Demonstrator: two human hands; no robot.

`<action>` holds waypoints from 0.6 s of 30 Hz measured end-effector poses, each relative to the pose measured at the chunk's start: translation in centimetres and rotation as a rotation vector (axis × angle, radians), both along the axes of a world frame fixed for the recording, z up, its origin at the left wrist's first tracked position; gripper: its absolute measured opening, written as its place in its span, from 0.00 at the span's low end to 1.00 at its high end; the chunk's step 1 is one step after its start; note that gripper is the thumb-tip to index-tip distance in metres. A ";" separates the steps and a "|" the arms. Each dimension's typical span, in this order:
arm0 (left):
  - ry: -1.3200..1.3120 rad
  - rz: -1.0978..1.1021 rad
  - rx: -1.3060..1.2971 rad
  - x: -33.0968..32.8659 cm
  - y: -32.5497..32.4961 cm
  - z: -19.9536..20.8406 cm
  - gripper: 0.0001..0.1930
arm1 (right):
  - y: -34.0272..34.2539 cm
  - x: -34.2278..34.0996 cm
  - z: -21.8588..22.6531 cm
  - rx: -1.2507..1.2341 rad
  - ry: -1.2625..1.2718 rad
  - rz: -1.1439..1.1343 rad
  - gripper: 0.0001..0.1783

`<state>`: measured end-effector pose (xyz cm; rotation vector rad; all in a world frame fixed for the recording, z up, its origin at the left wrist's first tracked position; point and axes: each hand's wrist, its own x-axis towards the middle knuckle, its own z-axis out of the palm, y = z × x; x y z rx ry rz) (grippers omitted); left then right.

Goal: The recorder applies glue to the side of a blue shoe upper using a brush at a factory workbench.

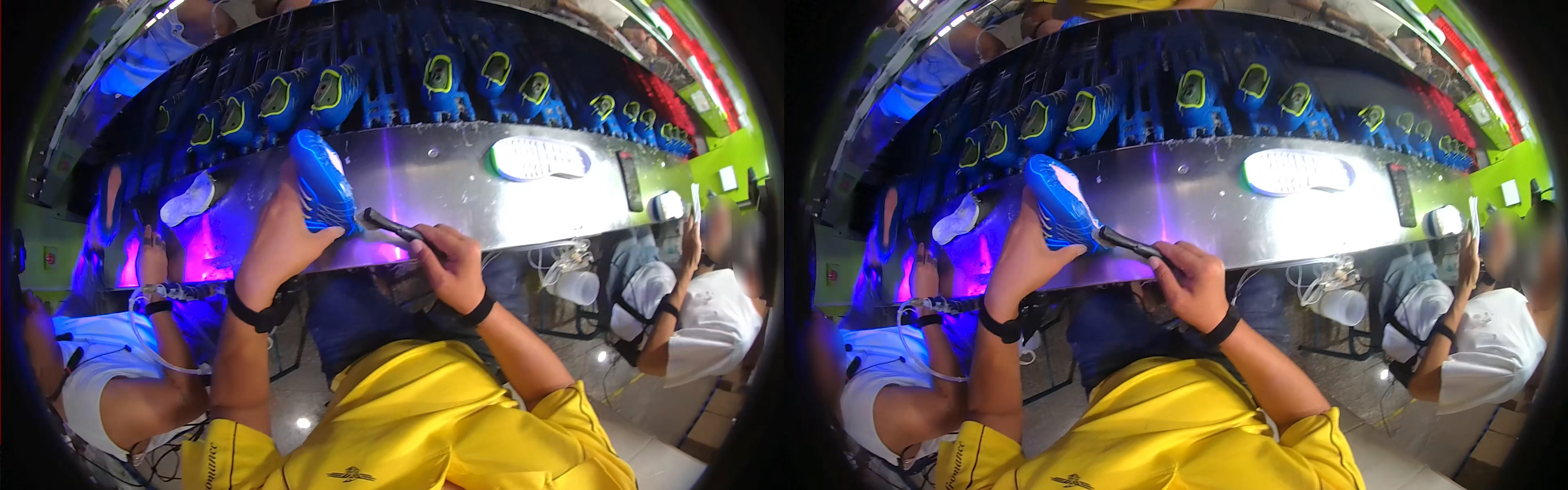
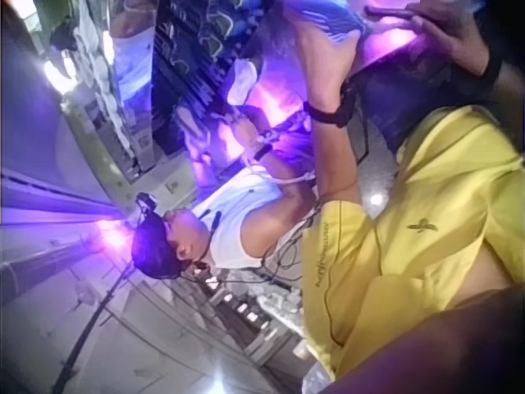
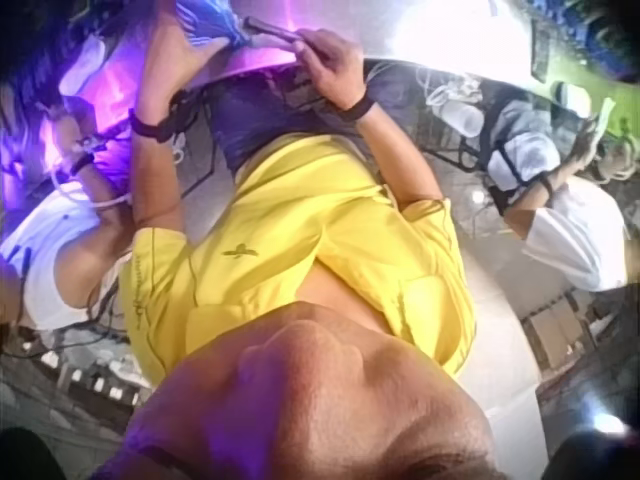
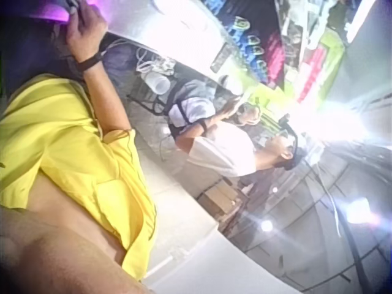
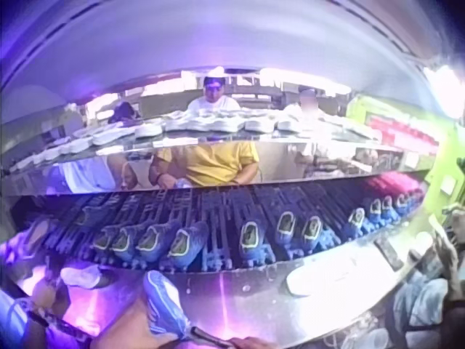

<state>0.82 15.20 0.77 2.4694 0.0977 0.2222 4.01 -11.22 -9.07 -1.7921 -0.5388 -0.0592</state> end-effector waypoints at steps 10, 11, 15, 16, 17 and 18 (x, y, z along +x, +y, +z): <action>0.032 -0.051 -0.819 -3.9 -0.3 -2.6 0.57 | -1.0 -1.1 5.3 0.036 0.191 -0.017 0.12; 0.061 -0.056 -0.894 -4.3 -0.9 -2.1 0.56 | -0.9 -0.9 6.1 -0.008 0.123 -0.002 0.12; 0.109 -0.066 -0.999 -5.2 -1.8 -0.8 0.55 | -1.2 -1.0 7.3 -0.108 0.030 0.002 0.10; 0.155 -0.058 -1.050 -5.4 -1.8 -0.6 0.54 | -1.4 -1.2 7.2 -0.108 0.032 0.005 0.10; 0.200 -0.049 -1.100 -5.5 -1.8 -0.4 0.54 | -1.7 -1.5 7.2 -0.079 0.003 0.004 0.10; 0.207 -0.049 -1.101 -5.7 -1.8 -0.3 0.54 | -2.0 -1.9 7.1 -0.052 -0.022 -0.004 0.10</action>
